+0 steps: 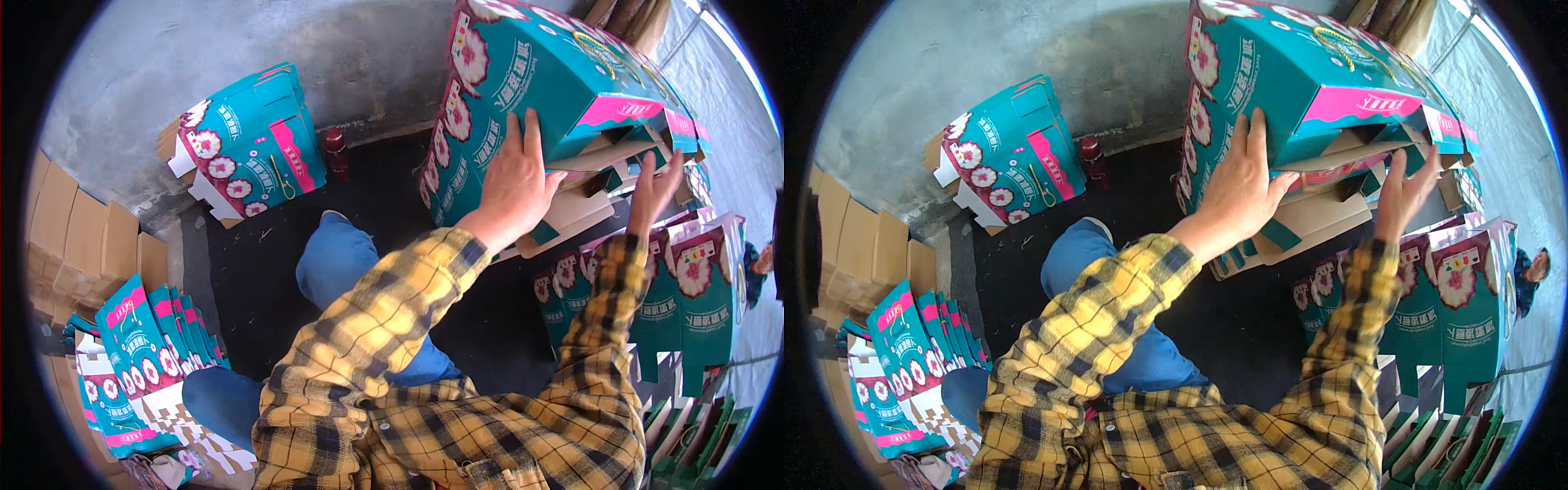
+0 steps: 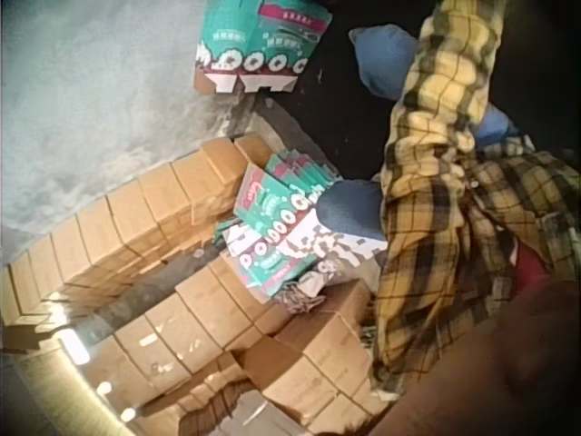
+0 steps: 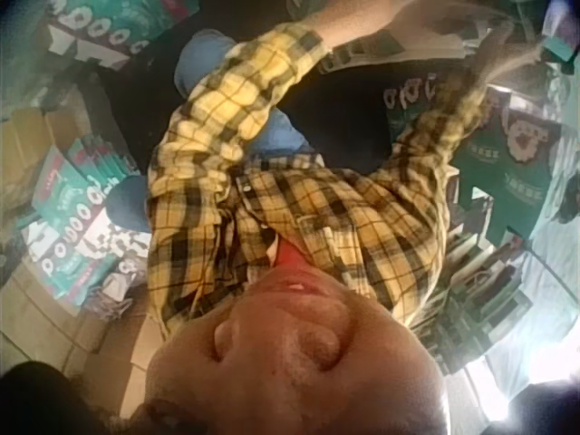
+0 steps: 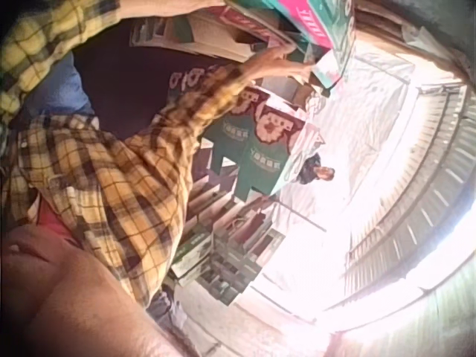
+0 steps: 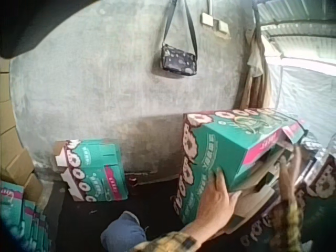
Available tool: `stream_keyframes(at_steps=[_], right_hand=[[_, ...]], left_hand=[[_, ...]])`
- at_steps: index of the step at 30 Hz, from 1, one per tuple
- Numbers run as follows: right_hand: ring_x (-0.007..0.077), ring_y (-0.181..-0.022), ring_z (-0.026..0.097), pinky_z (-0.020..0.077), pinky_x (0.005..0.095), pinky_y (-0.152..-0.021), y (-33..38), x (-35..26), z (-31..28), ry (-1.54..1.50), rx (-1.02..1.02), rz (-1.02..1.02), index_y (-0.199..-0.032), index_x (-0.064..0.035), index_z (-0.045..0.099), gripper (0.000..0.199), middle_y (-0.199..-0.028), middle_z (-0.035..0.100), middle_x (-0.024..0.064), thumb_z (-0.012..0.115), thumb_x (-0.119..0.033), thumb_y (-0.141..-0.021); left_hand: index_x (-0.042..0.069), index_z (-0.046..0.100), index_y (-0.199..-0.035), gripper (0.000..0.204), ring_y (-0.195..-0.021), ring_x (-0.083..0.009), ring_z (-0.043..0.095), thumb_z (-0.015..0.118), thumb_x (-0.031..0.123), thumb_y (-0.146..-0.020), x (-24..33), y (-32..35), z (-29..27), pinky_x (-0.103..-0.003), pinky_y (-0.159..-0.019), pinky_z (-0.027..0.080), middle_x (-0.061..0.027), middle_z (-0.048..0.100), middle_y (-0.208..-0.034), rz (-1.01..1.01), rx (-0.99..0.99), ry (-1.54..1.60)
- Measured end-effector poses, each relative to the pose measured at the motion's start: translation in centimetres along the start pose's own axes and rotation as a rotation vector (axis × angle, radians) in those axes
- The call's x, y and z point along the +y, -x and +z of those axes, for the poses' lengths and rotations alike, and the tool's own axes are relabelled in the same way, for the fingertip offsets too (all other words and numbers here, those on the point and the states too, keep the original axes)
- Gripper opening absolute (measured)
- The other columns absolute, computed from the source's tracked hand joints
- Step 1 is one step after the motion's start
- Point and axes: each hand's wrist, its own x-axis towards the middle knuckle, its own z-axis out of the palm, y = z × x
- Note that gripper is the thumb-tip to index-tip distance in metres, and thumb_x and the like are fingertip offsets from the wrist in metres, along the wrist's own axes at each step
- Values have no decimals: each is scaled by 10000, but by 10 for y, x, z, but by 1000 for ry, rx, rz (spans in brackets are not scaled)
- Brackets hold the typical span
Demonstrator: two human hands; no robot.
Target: The person assembles cardboard packaging by taking flat box blanks, folding and interlocking their flaps into three-dimensional boxes by hand, and stacking the finished boxes.
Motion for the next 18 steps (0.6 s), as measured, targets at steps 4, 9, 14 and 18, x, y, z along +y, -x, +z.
stream_keyframes(at_steps=[4, 9, 14, 18], right_hand=[[329, -1358, 332, 288, 499, -1097, 30, -144, -54, -539, 178, -375, -1420, -31, 370, 557, -1438, 382, 201, 554, -260, -946], [373, -1314, 410, 340, 563, -1070, 34, -278, -110, -803, 953, -397, -1365, -74, 448, 581, -1428, 415, 205, 533, -416, -903], [319, -1303, 450, 334, 449, -1101, 65, -333, -125, -1192, 1011, -501, -1279, -34, 522, 511, -1355, 515, 167, 608, -376, -909], [314, -1278, 474, 354, 439, -1086, 78, -352, -117, -1356, 1323, -643, -1249, -32, 547, 469, -1334, 537, 156, 617, -337, -901]], left_hand=[[-97, 158, -1431, 858, -1244, -505, 420, 662, 282, -851, -18, -7, -11, -466, -1020, 413, -413, 284, -1385, 56, -38, -134], [-30, 268, -1430, 744, -1246, -463, 425, 649, 228, -845, -36, 43, -54, -460, -1038, 371, -314, 343, -1405, 171, -128, -153], [4, 413, -1367, 607, -1295, -368, 390, 650, 214, -850, -58, 141, -122, -488, -1059, 302, -230, 408, -1386, 7, -203, -568], [18, 548, -1270, 556, -1333, -354, 357, 683, 311, -816, -72, 194, -150, -555, -1094, 228, -199, 451, -1381, -163, -261, -753]])
